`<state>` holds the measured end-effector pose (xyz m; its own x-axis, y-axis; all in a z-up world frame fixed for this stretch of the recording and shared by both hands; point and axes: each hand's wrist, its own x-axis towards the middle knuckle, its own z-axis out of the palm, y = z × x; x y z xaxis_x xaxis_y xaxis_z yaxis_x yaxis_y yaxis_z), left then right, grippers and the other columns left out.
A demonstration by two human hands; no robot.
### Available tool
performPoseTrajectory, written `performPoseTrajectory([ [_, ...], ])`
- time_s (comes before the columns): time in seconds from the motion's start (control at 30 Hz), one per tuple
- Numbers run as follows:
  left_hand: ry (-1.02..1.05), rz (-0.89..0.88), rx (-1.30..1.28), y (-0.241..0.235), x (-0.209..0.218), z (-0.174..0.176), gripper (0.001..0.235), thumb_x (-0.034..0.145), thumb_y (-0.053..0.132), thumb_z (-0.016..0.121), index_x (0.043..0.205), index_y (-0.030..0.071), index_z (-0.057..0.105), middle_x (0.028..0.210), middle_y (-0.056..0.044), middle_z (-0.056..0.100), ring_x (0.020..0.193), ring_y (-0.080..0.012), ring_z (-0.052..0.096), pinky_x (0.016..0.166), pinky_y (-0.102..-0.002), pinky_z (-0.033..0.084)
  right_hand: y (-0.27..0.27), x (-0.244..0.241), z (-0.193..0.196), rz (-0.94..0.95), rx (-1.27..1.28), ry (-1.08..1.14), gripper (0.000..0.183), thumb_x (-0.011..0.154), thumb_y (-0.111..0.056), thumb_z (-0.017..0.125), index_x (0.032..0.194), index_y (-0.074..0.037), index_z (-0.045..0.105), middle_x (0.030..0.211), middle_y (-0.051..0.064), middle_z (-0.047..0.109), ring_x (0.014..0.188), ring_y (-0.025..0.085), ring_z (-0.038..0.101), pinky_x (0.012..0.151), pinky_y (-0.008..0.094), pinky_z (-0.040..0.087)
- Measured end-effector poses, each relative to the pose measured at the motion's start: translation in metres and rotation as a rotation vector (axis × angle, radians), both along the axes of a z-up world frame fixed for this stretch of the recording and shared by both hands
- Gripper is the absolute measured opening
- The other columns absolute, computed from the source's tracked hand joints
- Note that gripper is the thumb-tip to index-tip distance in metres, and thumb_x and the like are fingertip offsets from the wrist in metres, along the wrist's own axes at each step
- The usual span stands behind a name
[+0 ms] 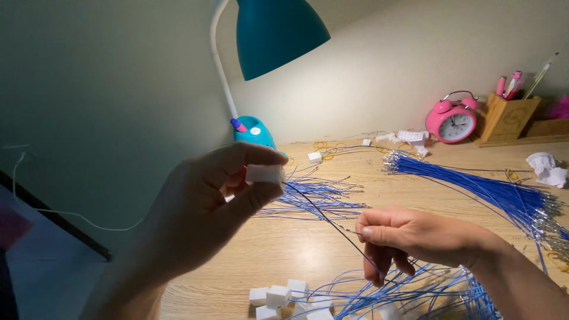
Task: The person inserts the stripped ends of blue wires into small white plastic connectors. They handle the wires and connectors by hand, repeatedly picking up a wire, inserting it into a connector, and placing the assembled unit on the table.
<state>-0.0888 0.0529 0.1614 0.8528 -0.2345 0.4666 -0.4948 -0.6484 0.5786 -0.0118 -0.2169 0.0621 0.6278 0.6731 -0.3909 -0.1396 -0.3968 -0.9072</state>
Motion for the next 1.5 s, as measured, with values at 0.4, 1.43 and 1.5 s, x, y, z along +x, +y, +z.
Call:
performPoseTrajectory([
  [0.4, -0.148, -0.017, -0.496, 0.001, 0.008, -0.08, 0.03, 0.087, 0.018, 0.064, 0.116, 0.011, 0.062, 0.101, -0.012, 0.068, 0.077, -0.0191, 0.071, 0.067, -0.028, 0.066, -0.004, 0.014, -0.014, 0.036, -0.311, -0.073, 0.02, 0.104, -0.023, 0.042, 0.094, -0.007, 0.051, 0.062, 0.012, 0.068, 0.054, 0.017, 0.06, 0.047, 0.026, 0.039],
  [1.43, -0.024, 0.234, -0.116, 0.011, 0.008, -0.133, 0.02, 0.081, 0.01, 0.058, 0.089, 0.017, 0.075, 0.085, 0.001, 0.069, 0.059, -0.0104, 0.059, 0.054, -0.026, 0.047, -0.039, -0.009, -0.065, 0.129, -0.945, -0.671, 0.011, 0.077, -0.045, 0.069, 0.077, -0.034, 0.068, 0.084, -0.015, 0.07, 0.086, 0.008, 0.064, 0.068, 0.032, 0.045],
  [1.5, 0.002, 0.247, -0.168, 0.013, 0.005, -0.127, 0.021, 0.084, 0.011, 0.056, 0.092, 0.012, 0.075, 0.093, -0.005, 0.072, 0.083, -0.0147, 0.07, 0.067, -0.026, 0.056, -0.039, -0.011, -0.055, -0.026, -0.777, -0.6, 0.007, 0.077, -0.033, 0.068, 0.073, -0.027, 0.07, 0.074, -0.012, 0.068, 0.069, 0.005, 0.06, 0.068, 0.023, 0.046],
])
